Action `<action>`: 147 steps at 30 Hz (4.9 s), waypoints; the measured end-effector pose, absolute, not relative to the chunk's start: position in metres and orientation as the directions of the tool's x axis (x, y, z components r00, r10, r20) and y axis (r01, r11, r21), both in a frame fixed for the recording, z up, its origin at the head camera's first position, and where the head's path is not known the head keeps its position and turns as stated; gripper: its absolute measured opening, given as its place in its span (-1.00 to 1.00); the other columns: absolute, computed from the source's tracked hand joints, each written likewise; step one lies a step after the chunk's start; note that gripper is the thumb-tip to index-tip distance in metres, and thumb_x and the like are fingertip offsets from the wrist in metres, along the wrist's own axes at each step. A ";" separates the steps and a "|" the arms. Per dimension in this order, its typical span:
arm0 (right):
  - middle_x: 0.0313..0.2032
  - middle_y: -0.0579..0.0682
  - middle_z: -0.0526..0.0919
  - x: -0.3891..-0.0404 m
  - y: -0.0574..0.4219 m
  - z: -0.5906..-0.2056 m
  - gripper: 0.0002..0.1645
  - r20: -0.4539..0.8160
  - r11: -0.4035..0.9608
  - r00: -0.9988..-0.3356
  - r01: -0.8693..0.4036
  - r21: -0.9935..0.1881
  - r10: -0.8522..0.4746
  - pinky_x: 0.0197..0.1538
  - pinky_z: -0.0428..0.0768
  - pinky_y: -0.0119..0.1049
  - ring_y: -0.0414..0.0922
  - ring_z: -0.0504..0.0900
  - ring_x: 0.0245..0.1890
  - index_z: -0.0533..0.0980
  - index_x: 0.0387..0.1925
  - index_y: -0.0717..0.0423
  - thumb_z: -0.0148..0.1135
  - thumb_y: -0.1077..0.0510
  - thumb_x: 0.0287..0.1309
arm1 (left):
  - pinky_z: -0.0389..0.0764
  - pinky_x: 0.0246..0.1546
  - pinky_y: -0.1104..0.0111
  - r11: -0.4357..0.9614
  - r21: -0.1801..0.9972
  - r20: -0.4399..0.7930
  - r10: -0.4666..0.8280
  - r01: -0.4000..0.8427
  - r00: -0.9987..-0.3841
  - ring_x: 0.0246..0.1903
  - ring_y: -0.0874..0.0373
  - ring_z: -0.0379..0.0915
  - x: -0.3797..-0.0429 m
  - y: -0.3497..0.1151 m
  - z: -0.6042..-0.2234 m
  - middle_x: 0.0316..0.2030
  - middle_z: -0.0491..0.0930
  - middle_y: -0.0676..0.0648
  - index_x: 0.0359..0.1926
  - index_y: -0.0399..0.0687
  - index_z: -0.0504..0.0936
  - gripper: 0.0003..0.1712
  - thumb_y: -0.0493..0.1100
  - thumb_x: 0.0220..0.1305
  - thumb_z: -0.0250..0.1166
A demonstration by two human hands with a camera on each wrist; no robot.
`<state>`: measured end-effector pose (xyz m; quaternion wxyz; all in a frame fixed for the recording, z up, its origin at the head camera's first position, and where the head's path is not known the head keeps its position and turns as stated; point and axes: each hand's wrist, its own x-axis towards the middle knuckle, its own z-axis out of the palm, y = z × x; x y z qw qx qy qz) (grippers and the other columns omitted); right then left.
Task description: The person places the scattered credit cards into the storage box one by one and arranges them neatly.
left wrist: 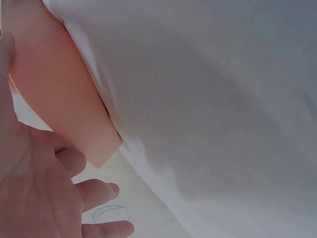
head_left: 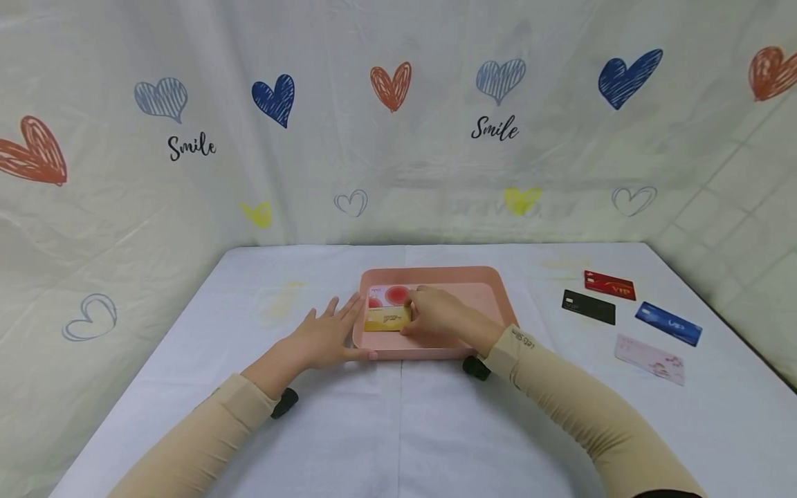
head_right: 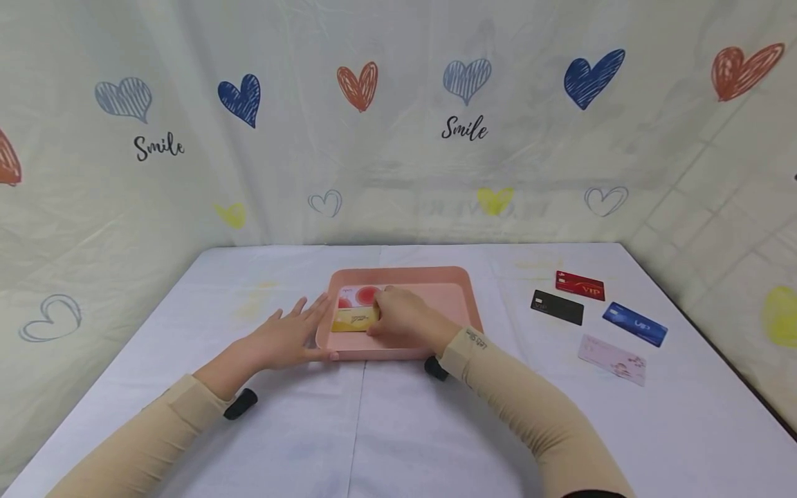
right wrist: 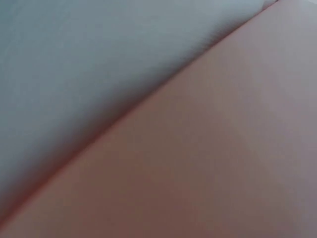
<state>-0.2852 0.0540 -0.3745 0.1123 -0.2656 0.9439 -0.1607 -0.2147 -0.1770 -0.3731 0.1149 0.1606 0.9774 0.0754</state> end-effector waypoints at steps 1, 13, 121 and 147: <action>-0.32 -0.05 0.51 -0.286 0.054 -0.374 -0.51 -0.130 0.806 -0.832 -0.465 -0.367 -0.540 -0.26 0.54 -0.33 -0.12 0.51 -0.31 0.60 -0.07 0.08 0.58 -0.07 0.09 | -0.06 0.39 -0.37 0.938 0.184 -0.202 0.329 0.294 -0.922 0.55 -0.32 -0.21 -0.215 -0.177 -0.373 0.64 -0.16 -0.05 0.66 -0.02 -0.13 0.31 0.55 0.19 0.24; -0.33 -0.04 0.51 -0.289 0.055 -0.372 -0.38 -0.157 0.802 -0.823 -0.460 -0.381 -0.547 -0.29 0.50 -0.33 -0.13 0.50 -0.33 0.57 0.13 0.13 0.56 -0.06 0.12 | -0.06 0.40 -0.36 0.937 0.181 -0.196 0.333 0.300 -0.922 0.56 -0.31 -0.22 -0.214 -0.177 -0.372 0.64 -0.18 -0.03 0.67 0.00 -0.17 0.32 0.57 0.19 0.22; -0.16 0.03 0.71 -0.275 0.248 -0.344 -0.71 0.201 0.719 -0.875 -0.477 -0.505 -0.440 -0.12 0.67 -0.12 -0.01 0.68 -0.19 0.64 0.08 0.17 0.32 0.19 0.38 | -0.10 0.40 -0.37 0.936 0.192 -0.200 0.331 0.294 -0.922 0.56 -0.31 -0.22 -0.216 -0.176 -0.378 0.64 -0.17 -0.04 0.66 0.00 -0.16 0.31 0.53 0.20 0.26; -0.12 0.13 0.72 -0.295 0.328 -0.363 -0.59 0.079 0.811 -0.928 -0.357 -0.464 -0.364 -0.23 0.61 -0.26 0.08 0.69 -0.14 0.61 0.13 0.32 0.31 0.12 0.39 | -0.08 0.40 -0.37 0.937 0.192 -0.197 0.329 0.292 -0.924 0.56 -0.30 -0.22 -0.215 -0.177 -0.375 0.63 -0.16 -0.05 0.66 0.00 -0.15 0.31 0.55 0.19 0.25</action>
